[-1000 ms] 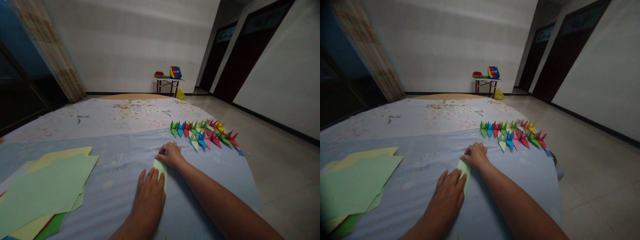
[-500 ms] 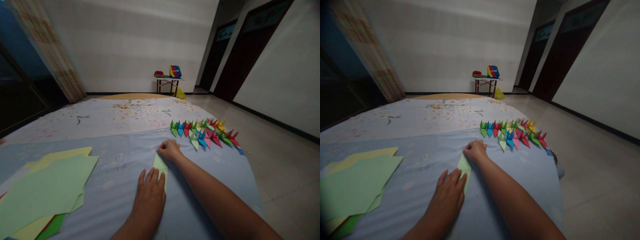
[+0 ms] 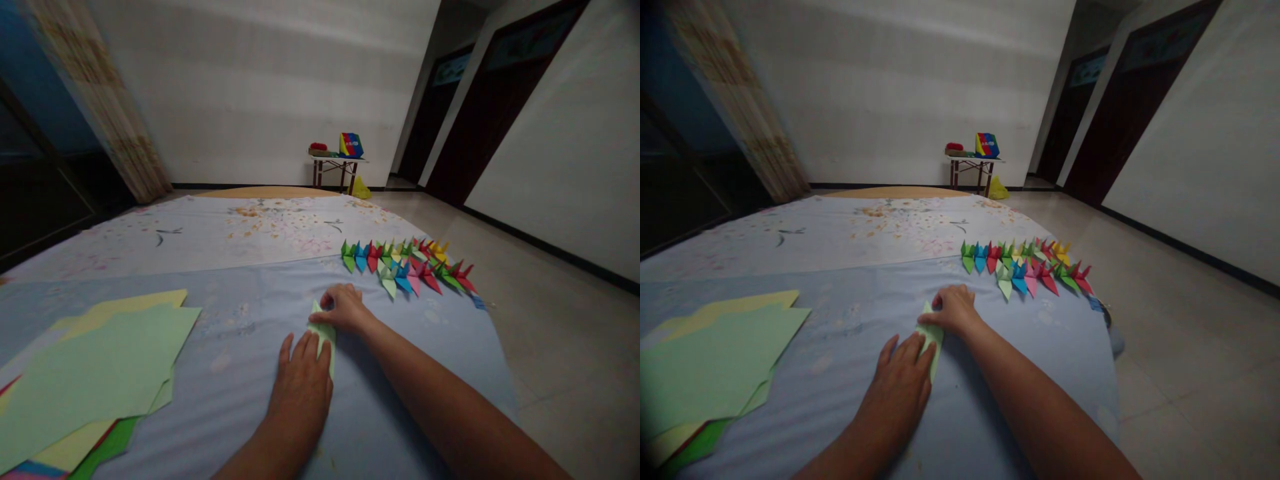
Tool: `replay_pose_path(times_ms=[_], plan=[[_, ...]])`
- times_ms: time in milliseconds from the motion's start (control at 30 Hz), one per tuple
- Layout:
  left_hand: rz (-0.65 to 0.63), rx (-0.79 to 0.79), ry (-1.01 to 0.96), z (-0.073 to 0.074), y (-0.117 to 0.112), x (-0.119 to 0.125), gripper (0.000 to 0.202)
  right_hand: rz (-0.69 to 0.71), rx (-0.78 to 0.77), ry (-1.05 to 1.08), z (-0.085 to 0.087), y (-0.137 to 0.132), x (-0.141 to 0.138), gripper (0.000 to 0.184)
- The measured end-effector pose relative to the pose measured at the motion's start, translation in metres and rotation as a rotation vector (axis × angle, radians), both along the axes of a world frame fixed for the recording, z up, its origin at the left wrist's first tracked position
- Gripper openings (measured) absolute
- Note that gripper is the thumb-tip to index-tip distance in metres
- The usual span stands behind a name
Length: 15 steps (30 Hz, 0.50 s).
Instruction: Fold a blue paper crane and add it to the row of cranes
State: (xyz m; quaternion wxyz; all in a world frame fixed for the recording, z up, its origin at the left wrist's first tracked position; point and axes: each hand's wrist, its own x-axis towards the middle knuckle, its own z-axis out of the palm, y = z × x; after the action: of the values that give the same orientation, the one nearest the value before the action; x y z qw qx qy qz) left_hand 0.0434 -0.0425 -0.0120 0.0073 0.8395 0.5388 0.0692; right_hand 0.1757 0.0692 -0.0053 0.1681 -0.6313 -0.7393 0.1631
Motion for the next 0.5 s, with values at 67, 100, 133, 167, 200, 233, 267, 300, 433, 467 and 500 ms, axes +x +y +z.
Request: replay_pose_path(times_ms=[67, 100, 133, 167, 200, 233, 267, 300, 433, 467, 500], plan=[[-0.004, -0.008, 0.016, 0.001, -0.001, 0.000, 0.047, 0.013, -0.011, -0.046, -0.001, -0.003, -0.001, 0.044], [-0.006, -0.011, 0.024, 0.001, -0.001, 0.000, 0.048, 0.012, -0.011, -0.056, -0.002, -0.004, -0.002, 0.045], [-0.011, -0.012, 0.032, 0.001, -0.002, 0.000, 0.048, 0.008, -0.012, -0.061, -0.003, -0.004, -0.003, 0.044], [-0.016, -0.012, 0.039, 0.001, -0.002, 0.000, 0.048, 0.006, -0.013, -0.062, -0.003, -0.004, -0.003, 0.044], [-0.022, -0.011, 0.047, 0.000, -0.003, 0.000, 0.049, 0.007, -0.014, -0.063, -0.003, -0.004, -0.004, 0.044], [-0.027, -0.010, 0.055, 0.000, -0.003, 0.000, 0.049, 0.007, -0.013, -0.061, -0.003, -0.004, -0.004, 0.044], [-0.030, -0.009, 0.065, -0.001, -0.004, 0.000, 0.049, 0.008, -0.013, -0.056, -0.003, -0.003, -0.004, 0.044], [-0.032, -0.009, 0.076, -0.001, -0.005, 0.001, 0.050, 0.008, -0.016, -0.051, -0.003, -0.003, -0.004, 0.045], [-0.036, -0.037, 0.117, 0.001, -0.010, 0.001, 0.052, -0.001, -0.032, -0.042, -0.002, -0.004, -0.004, 0.044], [-0.041, -0.051, 0.120, 0.003, -0.012, 0.001, 0.053, -0.002, -0.029, -0.042, -0.002, -0.004, -0.004, 0.044], [-0.049, -0.068, 0.120, 0.006, -0.012, 0.000, 0.053, -0.001, -0.022, -0.043, -0.002, -0.006, -0.004, 0.044]])
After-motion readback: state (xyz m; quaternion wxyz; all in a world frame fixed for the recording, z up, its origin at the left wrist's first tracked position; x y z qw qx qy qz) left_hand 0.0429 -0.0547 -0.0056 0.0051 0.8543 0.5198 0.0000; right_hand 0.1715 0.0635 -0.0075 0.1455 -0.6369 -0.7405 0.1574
